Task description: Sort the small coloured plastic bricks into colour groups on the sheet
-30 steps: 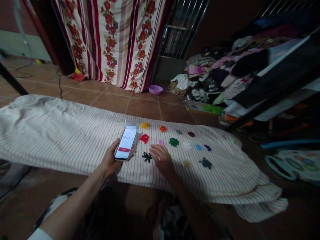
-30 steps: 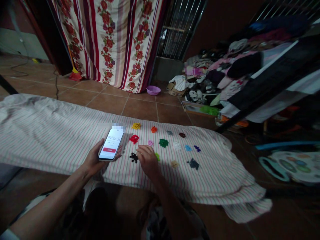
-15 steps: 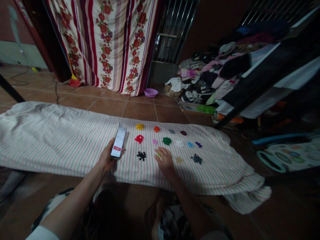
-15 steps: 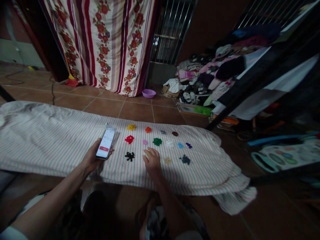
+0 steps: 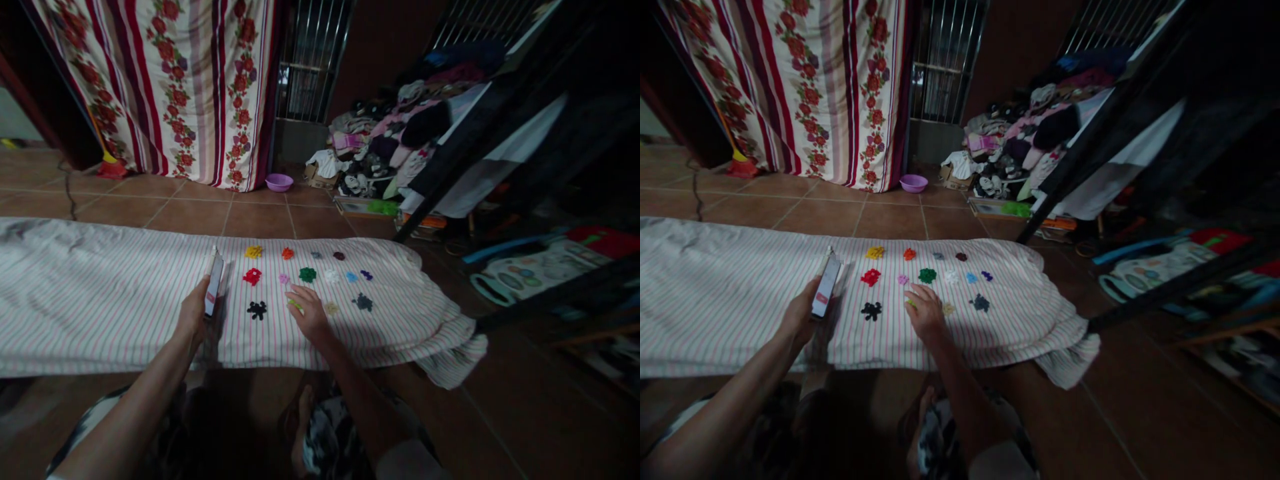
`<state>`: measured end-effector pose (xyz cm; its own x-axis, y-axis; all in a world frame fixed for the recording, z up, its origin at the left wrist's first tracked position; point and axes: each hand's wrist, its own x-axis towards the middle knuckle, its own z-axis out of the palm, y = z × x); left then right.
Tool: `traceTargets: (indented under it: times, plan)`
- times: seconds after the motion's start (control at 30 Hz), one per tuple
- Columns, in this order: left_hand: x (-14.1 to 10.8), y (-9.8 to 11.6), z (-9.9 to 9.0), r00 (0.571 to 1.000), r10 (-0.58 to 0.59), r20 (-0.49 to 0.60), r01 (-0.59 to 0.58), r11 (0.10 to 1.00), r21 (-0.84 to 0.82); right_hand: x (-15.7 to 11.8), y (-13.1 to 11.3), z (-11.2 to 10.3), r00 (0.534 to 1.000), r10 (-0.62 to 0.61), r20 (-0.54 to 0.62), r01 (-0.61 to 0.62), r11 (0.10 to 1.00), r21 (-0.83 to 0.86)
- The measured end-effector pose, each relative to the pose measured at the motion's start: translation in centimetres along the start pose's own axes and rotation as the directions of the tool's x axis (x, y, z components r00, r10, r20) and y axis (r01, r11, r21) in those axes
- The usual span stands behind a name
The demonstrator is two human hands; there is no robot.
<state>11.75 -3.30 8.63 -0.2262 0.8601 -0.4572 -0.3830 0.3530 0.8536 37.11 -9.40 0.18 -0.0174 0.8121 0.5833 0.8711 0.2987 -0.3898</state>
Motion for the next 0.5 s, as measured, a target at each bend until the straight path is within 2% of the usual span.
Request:
traceTargets:
  times: [0.13,0.23,0.33,0.5]
  plan:
    - [0.1,-0.1,0.1,1.0,0.001,-0.006,-0.001,0.998,0.065,-0.4,2.2,-3.2,0.989,0.098,-0.107,-0.113,0.983,-0.143]
    - [0.5,-0.4,0.0,1.0,0.001,-0.002,-0.001,0.999,0.046,-1.6,4.3,-4.7,0.971,0.173,-0.166,-0.208,0.952,-0.226]
    - [0.7,-0.5,0.1,1.0,0.014,-0.027,-0.013,1.0,0.014,-2.7,5.6,-4.6,0.966,0.21,-0.149,-0.235,0.956,-0.173]
    - [-0.1,-0.2,0.4,0.999,-0.042,-0.03,0.043,0.997,0.057,-3.8,5.6,-3.2,0.967,0.219,-0.13,-0.229,0.971,-0.071]
